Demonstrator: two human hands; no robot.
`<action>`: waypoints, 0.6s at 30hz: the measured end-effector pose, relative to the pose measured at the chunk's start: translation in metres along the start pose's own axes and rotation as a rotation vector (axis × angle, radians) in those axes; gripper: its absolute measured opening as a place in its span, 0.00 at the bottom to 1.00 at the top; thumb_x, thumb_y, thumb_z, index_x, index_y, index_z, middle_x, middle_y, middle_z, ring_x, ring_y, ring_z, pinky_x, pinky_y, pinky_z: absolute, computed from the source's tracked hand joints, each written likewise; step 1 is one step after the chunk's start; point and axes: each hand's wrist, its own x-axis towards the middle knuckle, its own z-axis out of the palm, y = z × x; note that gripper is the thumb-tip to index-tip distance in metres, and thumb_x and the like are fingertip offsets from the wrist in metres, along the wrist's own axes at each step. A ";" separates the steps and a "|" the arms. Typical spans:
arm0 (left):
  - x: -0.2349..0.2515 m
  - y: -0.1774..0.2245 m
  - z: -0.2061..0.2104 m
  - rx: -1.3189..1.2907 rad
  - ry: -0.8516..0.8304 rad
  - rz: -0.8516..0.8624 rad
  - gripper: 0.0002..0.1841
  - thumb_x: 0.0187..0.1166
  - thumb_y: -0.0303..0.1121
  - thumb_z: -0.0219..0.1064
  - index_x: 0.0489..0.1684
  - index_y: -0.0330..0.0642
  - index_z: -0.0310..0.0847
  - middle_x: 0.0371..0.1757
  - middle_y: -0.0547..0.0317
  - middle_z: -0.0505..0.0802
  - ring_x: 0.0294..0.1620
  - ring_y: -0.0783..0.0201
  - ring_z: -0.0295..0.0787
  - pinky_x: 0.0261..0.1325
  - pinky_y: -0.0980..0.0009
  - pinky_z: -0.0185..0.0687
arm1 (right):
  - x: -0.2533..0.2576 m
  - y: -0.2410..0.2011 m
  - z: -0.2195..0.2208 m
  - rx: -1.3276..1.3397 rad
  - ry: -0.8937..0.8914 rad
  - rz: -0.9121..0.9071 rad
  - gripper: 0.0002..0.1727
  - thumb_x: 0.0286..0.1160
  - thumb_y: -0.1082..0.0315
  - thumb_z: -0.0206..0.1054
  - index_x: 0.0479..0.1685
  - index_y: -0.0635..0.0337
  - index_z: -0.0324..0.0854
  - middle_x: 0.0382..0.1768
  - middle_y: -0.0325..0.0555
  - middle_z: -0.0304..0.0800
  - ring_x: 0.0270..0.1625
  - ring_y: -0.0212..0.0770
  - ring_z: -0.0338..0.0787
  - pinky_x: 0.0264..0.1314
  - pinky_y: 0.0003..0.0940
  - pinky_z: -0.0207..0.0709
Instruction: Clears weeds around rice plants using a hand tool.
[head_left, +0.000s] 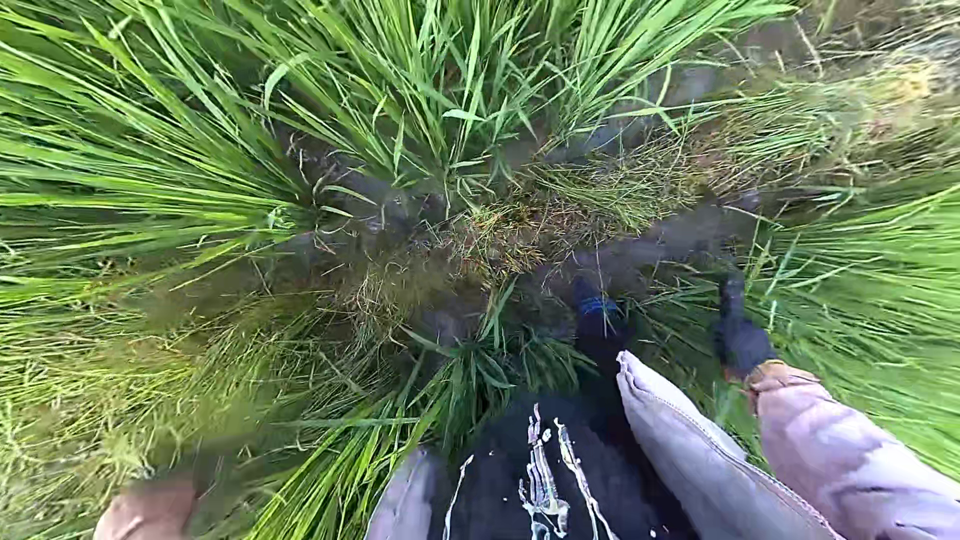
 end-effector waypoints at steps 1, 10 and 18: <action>-0.012 0.043 -0.012 -0.093 0.049 0.099 0.36 0.81 0.51 0.65 0.80 0.29 0.70 0.73 0.27 0.83 0.77 0.32 0.79 0.78 0.34 0.71 | 0.001 0.002 -0.003 0.059 -0.012 -0.008 0.21 0.88 0.48 0.55 0.55 0.58 0.79 0.27 0.40 0.78 0.23 0.35 0.76 0.27 0.39 0.75; -0.155 0.445 -0.067 -0.114 -0.145 0.681 0.51 0.69 0.48 0.77 0.92 0.37 0.52 0.62 0.20 0.86 0.64 0.22 0.85 0.63 0.24 0.77 | -0.002 -0.013 -0.034 0.232 0.010 -0.072 0.23 0.87 0.45 0.57 0.56 0.57 0.80 0.29 0.40 0.81 0.24 0.36 0.79 0.28 0.39 0.79; -0.289 0.620 -0.001 -0.257 -0.053 1.292 0.48 0.59 0.47 0.83 0.88 0.57 0.67 0.93 0.50 0.65 0.94 0.39 0.52 0.91 0.30 0.43 | -0.016 -0.037 -0.052 0.219 -0.035 -0.232 0.22 0.83 0.45 0.62 0.59 0.53 0.78 0.25 0.34 0.82 0.21 0.33 0.82 0.23 0.34 0.82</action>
